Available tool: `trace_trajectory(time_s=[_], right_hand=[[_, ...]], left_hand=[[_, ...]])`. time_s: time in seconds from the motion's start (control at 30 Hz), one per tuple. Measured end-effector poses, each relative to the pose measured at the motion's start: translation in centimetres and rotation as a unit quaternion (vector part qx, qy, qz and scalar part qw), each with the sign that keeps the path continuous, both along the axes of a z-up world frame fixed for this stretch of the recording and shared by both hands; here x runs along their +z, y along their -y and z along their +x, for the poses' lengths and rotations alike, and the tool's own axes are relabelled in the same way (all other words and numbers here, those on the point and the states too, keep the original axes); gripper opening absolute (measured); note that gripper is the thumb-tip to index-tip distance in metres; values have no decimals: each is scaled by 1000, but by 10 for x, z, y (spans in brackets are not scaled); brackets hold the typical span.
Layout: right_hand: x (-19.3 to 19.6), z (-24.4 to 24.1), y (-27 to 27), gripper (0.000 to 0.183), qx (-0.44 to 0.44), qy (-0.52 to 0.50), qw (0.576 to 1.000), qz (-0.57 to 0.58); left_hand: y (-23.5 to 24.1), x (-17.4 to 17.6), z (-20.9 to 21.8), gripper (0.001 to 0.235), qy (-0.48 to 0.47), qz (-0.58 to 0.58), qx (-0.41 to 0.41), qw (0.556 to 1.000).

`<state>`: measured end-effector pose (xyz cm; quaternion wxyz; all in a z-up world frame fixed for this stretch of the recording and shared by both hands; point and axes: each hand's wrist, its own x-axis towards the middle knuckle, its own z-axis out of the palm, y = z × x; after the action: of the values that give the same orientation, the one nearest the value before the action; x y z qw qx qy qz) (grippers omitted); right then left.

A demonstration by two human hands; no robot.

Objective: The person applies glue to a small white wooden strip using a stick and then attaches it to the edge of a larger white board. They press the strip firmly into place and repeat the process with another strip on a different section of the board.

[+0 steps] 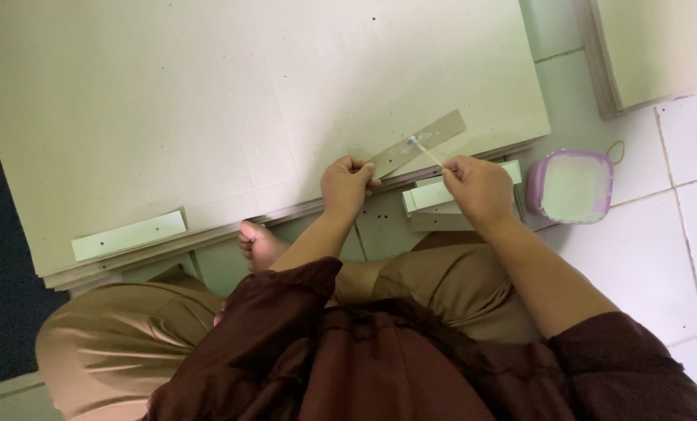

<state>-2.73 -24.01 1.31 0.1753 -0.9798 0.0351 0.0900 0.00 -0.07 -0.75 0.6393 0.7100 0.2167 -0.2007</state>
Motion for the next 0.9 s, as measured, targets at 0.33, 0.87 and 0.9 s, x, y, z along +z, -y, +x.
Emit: trace_trajectory(time_s=[0.33, 0.87, 0.9], right_hand=[[23, -13, -6, 20, -3, -49, 999, -13], [10, -13, -1, 20, 4, -2, 998, -64], [10, -14, -7, 22, 22, -3, 998, -58]], left_hand=[[-2, -4, -1, 18, -10, -30, 4, 999], [-4, -7, 2, 20, -10, -40, 2, 999], [-4, -7, 2, 19, -11, -42, 2, 999]])
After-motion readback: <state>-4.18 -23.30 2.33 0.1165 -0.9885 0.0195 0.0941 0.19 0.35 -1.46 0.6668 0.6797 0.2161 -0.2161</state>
